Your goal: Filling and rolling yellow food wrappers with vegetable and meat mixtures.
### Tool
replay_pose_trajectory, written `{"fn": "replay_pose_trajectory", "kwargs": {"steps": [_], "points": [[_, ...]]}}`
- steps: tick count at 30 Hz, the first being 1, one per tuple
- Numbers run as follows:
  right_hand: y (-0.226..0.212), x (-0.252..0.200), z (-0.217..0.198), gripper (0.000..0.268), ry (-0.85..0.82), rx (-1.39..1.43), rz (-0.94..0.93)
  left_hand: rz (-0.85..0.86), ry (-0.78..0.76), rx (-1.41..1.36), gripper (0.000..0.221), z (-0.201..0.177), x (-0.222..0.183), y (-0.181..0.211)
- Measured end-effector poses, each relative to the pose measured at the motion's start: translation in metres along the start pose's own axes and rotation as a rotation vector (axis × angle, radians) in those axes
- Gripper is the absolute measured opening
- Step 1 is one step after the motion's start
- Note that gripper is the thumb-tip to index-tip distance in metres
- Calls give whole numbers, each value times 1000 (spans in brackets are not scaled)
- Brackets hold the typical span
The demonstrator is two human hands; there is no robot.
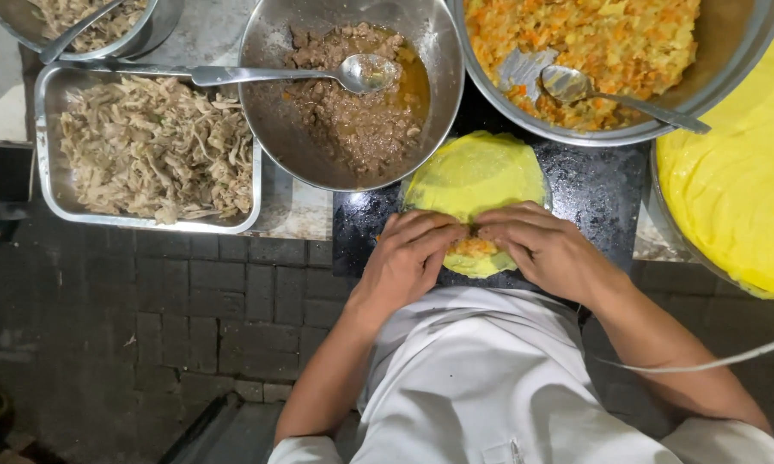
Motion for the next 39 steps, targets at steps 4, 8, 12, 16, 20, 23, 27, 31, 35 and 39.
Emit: {"fn": "replay_pose_trajectory", "kwargs": {"steps": [4,8,12,16,20,23,27,31,35,39], "points": [[17,-14,13,15,100,-4,17,-70,-35,47,21,3,6,8],[30,-22,20,14,180,13,50,-38,-43,62,11,14,5,4],[31,-29,17,10,203,-95,-25,-18,-102,60,15,7,8,13],[29,-33,13,12,198,-120,-33,-31,-143,116,23,13,-3,5],[29,-32,6,11,267,-16,0,-18,-185,135,28,3,-2,10],[28,-32,3,14,169,28,46,-3,-136,102,28,-2,-3,6],[28,-31,3,20,158,-19,53,39,-34,164,19,0,-7,1],[17,-18,-1,22,56,-50,39,41,19,104,13,12,-10,-12],[23,-24,8,17,56,-106,42,31,34,28,14,15,-7,-8],[15,-21,2,15,120,-90,74,-58,17,-161,19,5,-9,-6]]}}
Point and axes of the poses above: each hand's wrist, its own x-axis towards the middle knuckle, its own z-axis out of the palm, y = z × x, the point moved 2 cm from there along x, towards the middle knuckle, and after that the axes turned 9 degrees about -x, right-handed, at the moved point
